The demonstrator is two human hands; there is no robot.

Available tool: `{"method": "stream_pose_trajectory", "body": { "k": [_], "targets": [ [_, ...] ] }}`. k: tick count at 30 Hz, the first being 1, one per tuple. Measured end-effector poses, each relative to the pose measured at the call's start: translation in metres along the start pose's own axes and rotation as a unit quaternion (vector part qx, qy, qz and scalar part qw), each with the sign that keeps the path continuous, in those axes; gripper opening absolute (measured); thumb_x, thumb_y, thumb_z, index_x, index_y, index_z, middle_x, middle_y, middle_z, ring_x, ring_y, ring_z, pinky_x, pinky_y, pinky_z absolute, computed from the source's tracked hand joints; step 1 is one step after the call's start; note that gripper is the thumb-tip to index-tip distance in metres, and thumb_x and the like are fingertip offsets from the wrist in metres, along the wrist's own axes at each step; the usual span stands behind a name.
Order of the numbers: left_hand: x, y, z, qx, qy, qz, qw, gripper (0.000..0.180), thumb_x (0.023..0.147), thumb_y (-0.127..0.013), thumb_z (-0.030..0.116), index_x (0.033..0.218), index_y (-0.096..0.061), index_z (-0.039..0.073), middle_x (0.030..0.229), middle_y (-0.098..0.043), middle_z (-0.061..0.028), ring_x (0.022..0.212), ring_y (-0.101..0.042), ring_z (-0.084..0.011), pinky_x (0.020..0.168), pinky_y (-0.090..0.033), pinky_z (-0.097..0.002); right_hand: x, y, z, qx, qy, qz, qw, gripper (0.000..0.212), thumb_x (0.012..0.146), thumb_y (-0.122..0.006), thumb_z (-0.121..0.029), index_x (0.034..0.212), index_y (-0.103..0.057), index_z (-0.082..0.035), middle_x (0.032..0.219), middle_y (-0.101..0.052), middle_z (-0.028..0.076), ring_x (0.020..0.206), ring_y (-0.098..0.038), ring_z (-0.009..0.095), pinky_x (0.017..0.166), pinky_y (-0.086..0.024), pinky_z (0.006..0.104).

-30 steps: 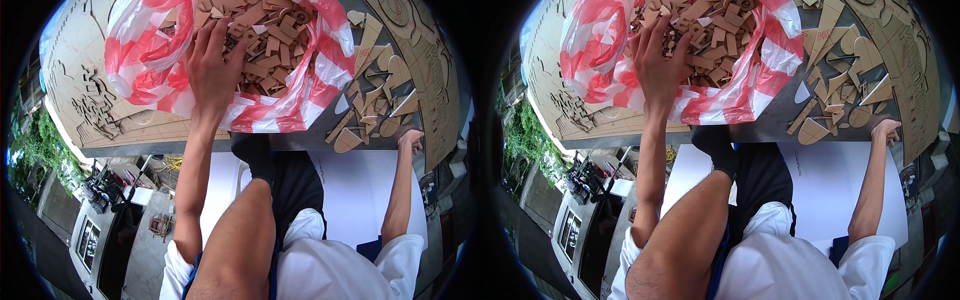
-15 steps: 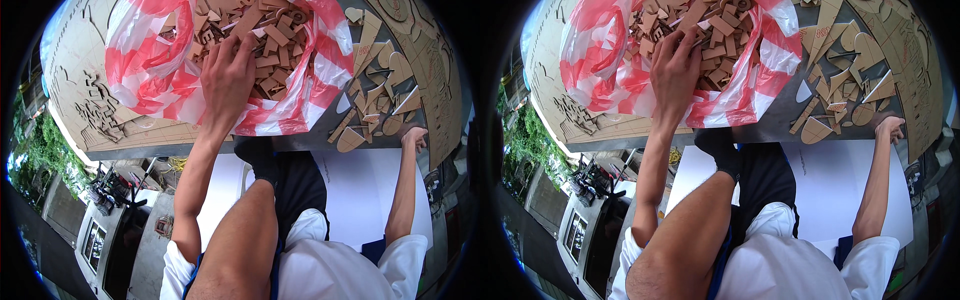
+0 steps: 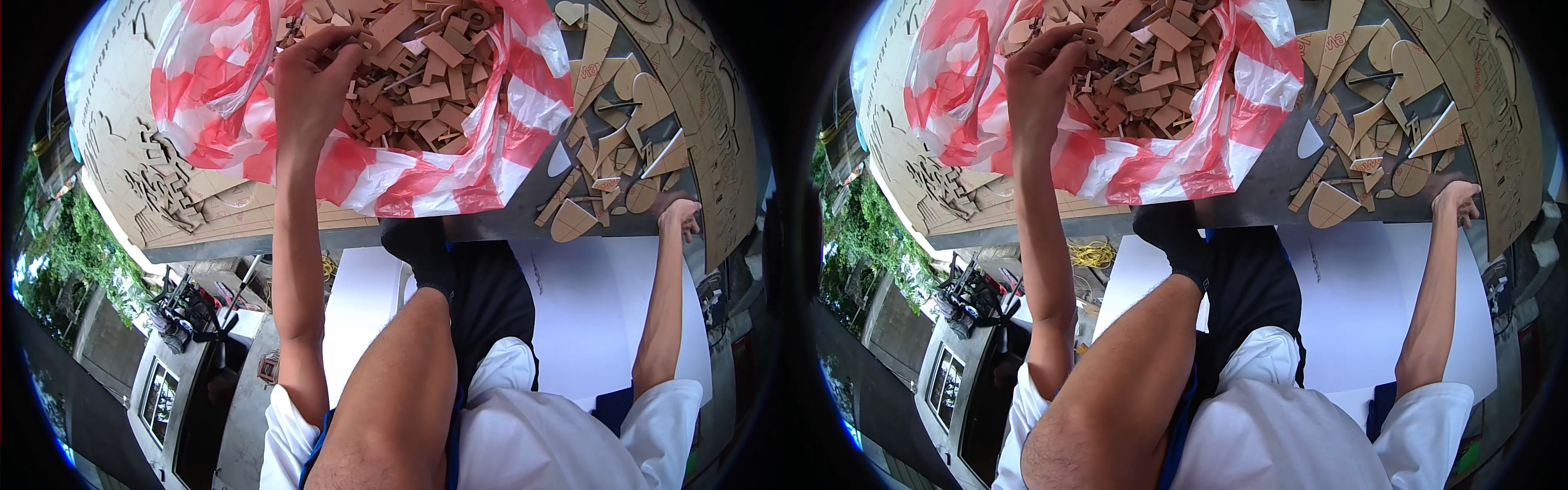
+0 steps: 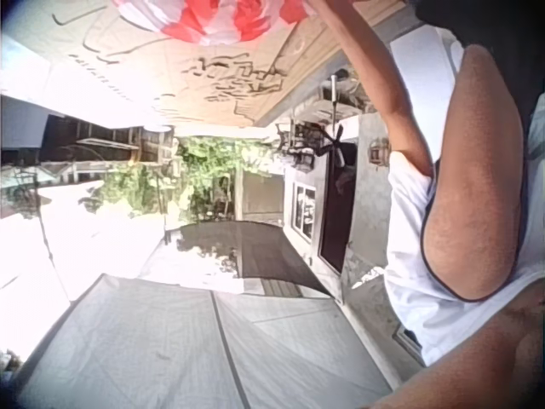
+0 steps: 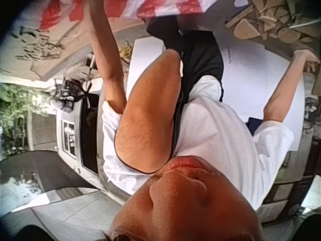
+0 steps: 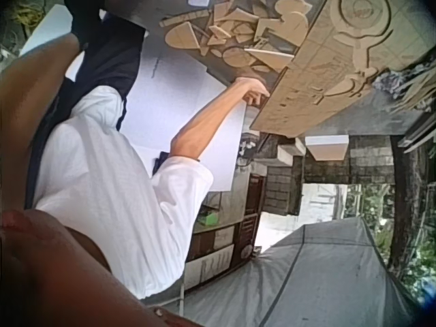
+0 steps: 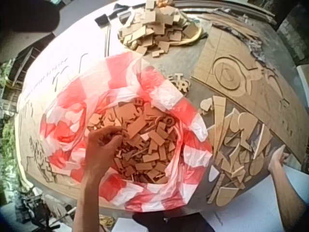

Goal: Sorting and matching laser-cut wooden letters for a sign.

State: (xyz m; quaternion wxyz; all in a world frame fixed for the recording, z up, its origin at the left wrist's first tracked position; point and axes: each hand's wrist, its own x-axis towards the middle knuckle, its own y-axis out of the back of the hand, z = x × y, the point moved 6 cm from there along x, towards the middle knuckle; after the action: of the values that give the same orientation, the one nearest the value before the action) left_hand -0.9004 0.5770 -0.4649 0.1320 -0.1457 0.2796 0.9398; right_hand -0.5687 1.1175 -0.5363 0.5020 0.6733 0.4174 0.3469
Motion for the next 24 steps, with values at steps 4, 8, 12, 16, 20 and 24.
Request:
{"method": "stream_pose_trajectory", "body": {
  "k": [4, 8, 12, 16, 20, 24],
  "targets": [
    [0.029, -0.007, -0.007, -0.44, 0.055, -0.1, 0.891, 0.024, 0.088, -0.058, 0.018, 0.104, -0.067, 0.003, 0.09, -0.067, -0.0134, 0.075, -0.066, -0.0258, 0.069, -0.054, -0.034, 0.012, -0.001, 0.004, -0.004, 0.009, 0.01, 1.0, 0.068, 0.091, -0.039, -0.047, 0.127, -0.031, 0.011, 0.132, -0.029, 0.032, 0.118, -0.044, 0.044, 0.097, -0.037, 0.054],
    [0.062, -0.01, 0.019, -0.572, 0.062, -0.207, 0.791, 0.027, 0.091, -0.057, 0.026, 0.091, -0.063, 0.0, 0.079, -0.067, -0.0105, 0.065, -0.066, -0.0232, 0.059, -0.055, -0.0318, 0.009, -0.006, 0.004, 0.032, 0.014, 0.001, 0.999, 0.071, 0.088, -0.043, -0.045, 0.129, -0.028, 0.011, 0.142, -0.015, 0.037, 0.127, -0.037, 0.049, 0.103, -0.034, 0.0556],
    [0.081, -0.018, 0.055, 0.248, -0.113, 0.0, 0.962, 0.023, 0.078, -0.071, 0.019, 0.09, -0.067, -0.001, 0.066, -0.062, -0.0109, 0.059, -0.062, -0.0233, 0.059, -0.05, -0.0325, 0.001, 0.001, 0.002, 0.044, 0.005, -0.029, 0.999, 0.074, 0.089, -0.042, -0.046, 0.133, -0.026, 0.012, 0.148, -0.004, 0.039, 0.131, -0.031, 0.05, 0.105, -0.032, 0.0544],
    [0.074, -0.025, 0.056, 0.209, -0.262, -0.027, 0.942, 0.038, 0.07, -0.073, 0.013, 0.107, -0.07, 0.006, 0.073, -0.063, -0.015, 0.068, -0.063, -0.0263, 0.065, -0.051, -0.0368, 0.0, 0.001, 0.002, 0.053, 0.0, -0.038, 0.998, 0.077, 0.089, -0.041, -0.047, 0.136, -0.023, 0.013, 0.149, -0.001, 0.04, 0.133, -0.03, 0.051, 0.107, -0.03, 0.0537],
    [0.071, -0.029, 0.052, 0.268, -0.358, 0.004, 0.895, 0.025, 0.074, -0.07, 0.006, 0.098, -0.071, 0.002, 0.085, -0.069, -0.0145, 0.068, -0.064, -0.0214, 0.06, -0.05, -0.032, 0.008, -0.003, 0.006, 0.042, 0.018, -0.008, 0.999, 0.08, 0.09, -0.041, -0.049, 0.137, -0.021, 0.013, 0.148, -0.006, 0.04, 0.132, -0.031, 0.05, 0.108, -0.028, 0.0533],
    [0.074, -0.026, 0.032, 0.275, -0.332, 0.01, 0.902, 0.024, 0.083, -0.067, 0.014, 0.107, -0.07, 0.01, 0.093, -0.067, -0.0076, 0.079, -0.067, -0.0201, 0.072, -0.052, -0.0315, 0.016, -0.008, 0.008, 0.009, 0.011, 0.023, 1.0, 0.077, 0.091, -0.041, -0.05, 0.133, -0.025, 0.012, 0.137, -0.025, 0.034, 0.123, -0.039, 0.045, 0.101, -0.036, 0.0526]
  ]
}}
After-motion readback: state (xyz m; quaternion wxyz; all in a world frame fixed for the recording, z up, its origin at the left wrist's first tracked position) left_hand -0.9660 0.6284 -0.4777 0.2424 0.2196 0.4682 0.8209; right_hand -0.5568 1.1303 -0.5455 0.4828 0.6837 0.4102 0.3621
